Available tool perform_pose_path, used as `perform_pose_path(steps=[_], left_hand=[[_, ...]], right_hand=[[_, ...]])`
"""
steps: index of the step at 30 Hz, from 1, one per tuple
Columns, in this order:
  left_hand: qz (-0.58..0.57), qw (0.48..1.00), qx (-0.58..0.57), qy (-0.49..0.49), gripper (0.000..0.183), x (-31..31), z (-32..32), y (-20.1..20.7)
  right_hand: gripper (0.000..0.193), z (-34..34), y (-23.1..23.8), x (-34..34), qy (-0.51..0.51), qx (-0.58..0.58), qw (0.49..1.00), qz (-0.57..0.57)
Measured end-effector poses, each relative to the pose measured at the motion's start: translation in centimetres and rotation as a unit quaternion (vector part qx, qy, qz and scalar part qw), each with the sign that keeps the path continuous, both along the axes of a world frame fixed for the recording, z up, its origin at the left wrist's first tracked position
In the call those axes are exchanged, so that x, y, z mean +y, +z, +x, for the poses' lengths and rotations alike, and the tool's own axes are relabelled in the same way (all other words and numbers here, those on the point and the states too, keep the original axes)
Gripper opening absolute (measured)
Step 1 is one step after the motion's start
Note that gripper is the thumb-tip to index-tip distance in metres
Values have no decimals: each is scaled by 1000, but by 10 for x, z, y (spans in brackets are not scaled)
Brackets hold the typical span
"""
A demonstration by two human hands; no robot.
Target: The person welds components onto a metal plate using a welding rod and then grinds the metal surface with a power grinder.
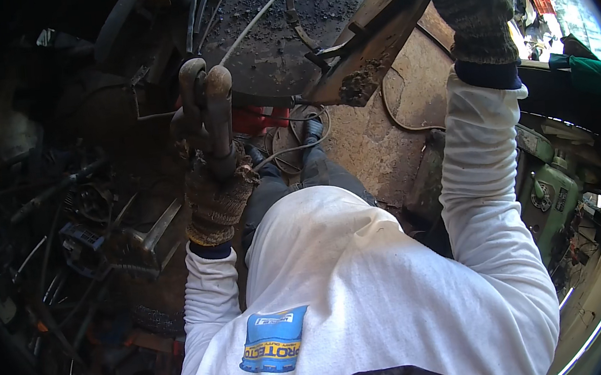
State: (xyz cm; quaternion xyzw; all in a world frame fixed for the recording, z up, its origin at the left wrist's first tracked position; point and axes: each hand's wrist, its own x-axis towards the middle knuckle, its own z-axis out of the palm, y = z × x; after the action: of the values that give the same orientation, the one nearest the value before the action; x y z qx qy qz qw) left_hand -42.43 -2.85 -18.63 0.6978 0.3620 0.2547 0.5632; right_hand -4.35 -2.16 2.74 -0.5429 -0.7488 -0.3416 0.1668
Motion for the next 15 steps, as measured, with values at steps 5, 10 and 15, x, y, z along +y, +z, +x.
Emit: perform_pose_path(steps=[5, 10, 15], left_hand=[[13, 1000, -12, -6, 42, 0, 4, 5], [-4, 1000, -3, -15, 41, 2, 1, 2], [4, 1000, 9, -16, 38, 1, -1, 0]], right_hand=[[24, 0, 3, -3, -5, -5, 1000, -8], [25, 0, 0, -5, -15, -12, 1000, 8], [27, 2, 2, -6, 5, -19, 1000, 13]])
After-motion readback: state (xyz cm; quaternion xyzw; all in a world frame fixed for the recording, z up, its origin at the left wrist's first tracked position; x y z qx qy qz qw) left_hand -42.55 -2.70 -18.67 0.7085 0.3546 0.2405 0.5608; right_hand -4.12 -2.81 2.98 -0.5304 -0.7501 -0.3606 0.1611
